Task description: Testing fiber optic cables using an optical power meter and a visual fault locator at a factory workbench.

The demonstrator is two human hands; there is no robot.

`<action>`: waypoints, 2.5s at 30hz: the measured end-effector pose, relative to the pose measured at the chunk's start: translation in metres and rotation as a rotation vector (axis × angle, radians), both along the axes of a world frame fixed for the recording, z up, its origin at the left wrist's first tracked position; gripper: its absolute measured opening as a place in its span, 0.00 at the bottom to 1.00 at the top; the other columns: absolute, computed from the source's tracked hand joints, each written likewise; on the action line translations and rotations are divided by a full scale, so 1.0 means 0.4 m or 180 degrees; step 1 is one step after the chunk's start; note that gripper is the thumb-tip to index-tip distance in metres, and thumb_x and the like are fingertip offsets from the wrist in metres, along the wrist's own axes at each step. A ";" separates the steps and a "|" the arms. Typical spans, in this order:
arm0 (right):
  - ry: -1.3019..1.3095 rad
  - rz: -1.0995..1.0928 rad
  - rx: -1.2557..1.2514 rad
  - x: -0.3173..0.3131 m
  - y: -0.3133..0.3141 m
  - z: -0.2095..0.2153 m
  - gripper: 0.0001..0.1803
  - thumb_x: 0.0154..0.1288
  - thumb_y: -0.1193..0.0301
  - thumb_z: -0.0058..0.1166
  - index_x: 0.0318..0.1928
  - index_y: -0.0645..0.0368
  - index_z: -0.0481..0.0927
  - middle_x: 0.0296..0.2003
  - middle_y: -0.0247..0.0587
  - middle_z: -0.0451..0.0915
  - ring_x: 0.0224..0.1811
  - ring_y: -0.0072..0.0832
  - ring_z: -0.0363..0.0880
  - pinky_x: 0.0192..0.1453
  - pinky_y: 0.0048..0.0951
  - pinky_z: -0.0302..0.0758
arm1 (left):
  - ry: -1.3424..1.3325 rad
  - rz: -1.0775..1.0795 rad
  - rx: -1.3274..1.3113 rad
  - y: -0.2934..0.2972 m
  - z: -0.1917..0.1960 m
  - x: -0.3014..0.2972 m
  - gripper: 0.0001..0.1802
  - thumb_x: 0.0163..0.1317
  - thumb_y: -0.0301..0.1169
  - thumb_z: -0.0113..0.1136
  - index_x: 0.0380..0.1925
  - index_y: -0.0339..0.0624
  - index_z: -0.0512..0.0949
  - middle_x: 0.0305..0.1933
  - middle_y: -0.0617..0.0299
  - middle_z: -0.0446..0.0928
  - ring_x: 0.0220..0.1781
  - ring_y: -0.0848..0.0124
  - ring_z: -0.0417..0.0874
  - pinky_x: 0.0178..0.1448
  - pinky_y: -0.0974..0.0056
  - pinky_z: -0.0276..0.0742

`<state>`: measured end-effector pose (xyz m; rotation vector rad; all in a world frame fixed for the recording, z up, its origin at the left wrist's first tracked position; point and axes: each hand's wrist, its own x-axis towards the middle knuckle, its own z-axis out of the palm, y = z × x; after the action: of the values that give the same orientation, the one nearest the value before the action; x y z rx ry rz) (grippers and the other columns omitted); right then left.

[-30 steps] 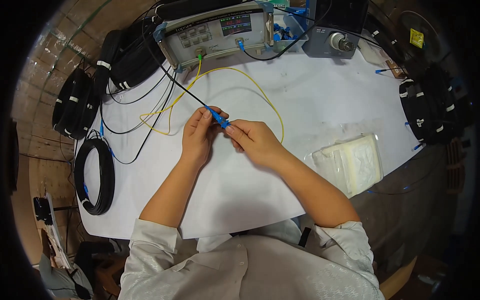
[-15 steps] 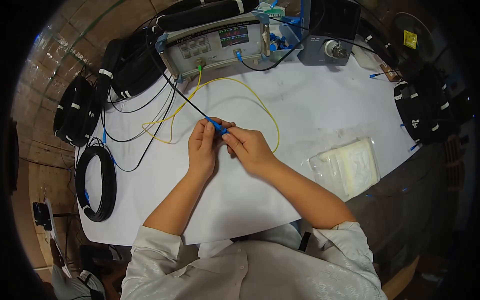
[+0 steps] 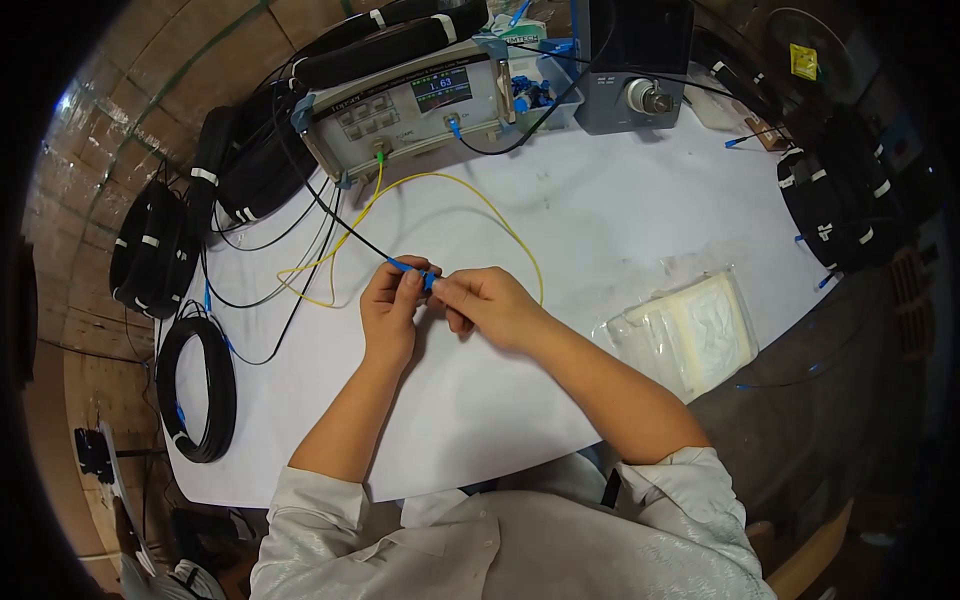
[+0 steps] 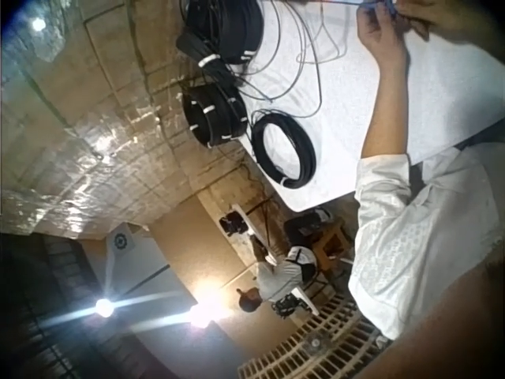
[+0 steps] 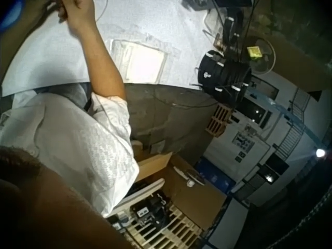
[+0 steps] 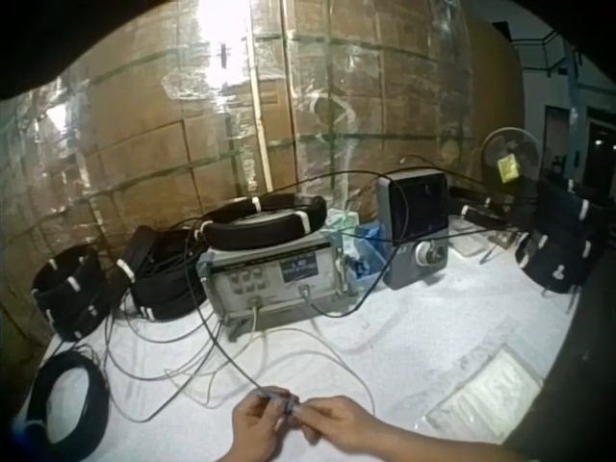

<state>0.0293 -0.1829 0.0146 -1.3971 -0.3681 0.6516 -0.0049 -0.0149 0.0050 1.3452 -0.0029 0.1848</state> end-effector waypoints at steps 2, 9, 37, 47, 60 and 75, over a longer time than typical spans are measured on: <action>-0.0478 -0.0136 -0.0275 -0.007 0.001 0.010 0.18 0.74 0.60 0.51 0.35 0.64 0.81 0.20 0.32 0.77 0.23 0.19 0.75 0.31 0.25 0.72 | -0.0055 0.0017 -0.0013 -0.003 -0.007 0.007 0.13 0.70 0.34 0.59 0.45 0.34 0.78 0.41 0.57 0.82 0.41 0.72 0.81 0.49 0.67 0.77; -0.1484 -0.0044 -0.0538 -0.005 -0.001 0.007 0.16 0.70 0.63 0.55 0.31 0.64 0.81 0.20 0.38 0.79 0.22 0.24 0.78 0.31 0.27 0.73 | 0.0138 -0.0315 -0.0510 0.028 -0.030 0.018 0.16 0.70 0.40 0.58 0.38 0.34 0.79 0.38 0.56 0.83 0.37 0.71 0.82 0.45 0.66 0.78; -0.1001 -0.0043 -0.0576 -0.008 0.007 0.002 0.19 0.73 0.63 0.51 0.32 0.66 0.82 0.21 0.37 0.82 0.25 0.22 0.80 0.33 0.25 0.74 | -0.0071 0.0026 0.0354 0.019 -0.002 0.012 0.14 0.68 0.36 0.61 0.43 0.34 0.82 0.38 0.60 0.83 0.40 0.74 0.80 0.48 0.69 0.76; -0.1118 -0.0241 -0.0516 -0.013 0.014 0.000 0.21 0.73 0.60 0.52 0.27 0.63 0.80 0.18 0.35 0.80 0.21 0.20 0.77 0.28 0.25 0.71 | -0.0239 0.0213 0.0538 0.012 0.000 0.007 0.15 0.69 0.36 0.61 0.41 0.33 0.82 0.38 0.60 0.82 0.39 0.75 0.80 0.47 0.70 0.76; -0.1097 -0.0328 -0.0346 -0.002 0.007 -0.001 0.17 0.71 0.62 0.54 0.30 0.64 0.80 0.21 0.36 0.80 0.24 0.21 0.77 0.32 0.25 0.74 | -0.0149 0.0222 0.0228 0.018 -0.019 0.017 0.15 0.69 0.35 0.60 0.46 0.33 0.78 0.39 0.59 0.82 0.38 0.74 0.82 0.46 0.68 0.79; -0.2379 -0.0670 -0.0600 0.001 0.003 -0.008 0.11 0.63 0.67 0.62 0.39 0.62 0.83 0.27 0.42 0.83 0.27 0.32 0.81 0.34 0.30 0.75 | -0.0001 -0.0323 -0.0101 0.034 -0.024 0.026 0.14 0.71 0.37 0.56 0.43 0.35 0.77 0.41 0.59 0.81 0.43 0.72 0.81 0.52 0.65 0.77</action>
<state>0.0297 -0.1816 0.0114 -1.8065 -0.7465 -0.0362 0.0056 -0.0013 -0.0046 1.3101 -0.0680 0.0990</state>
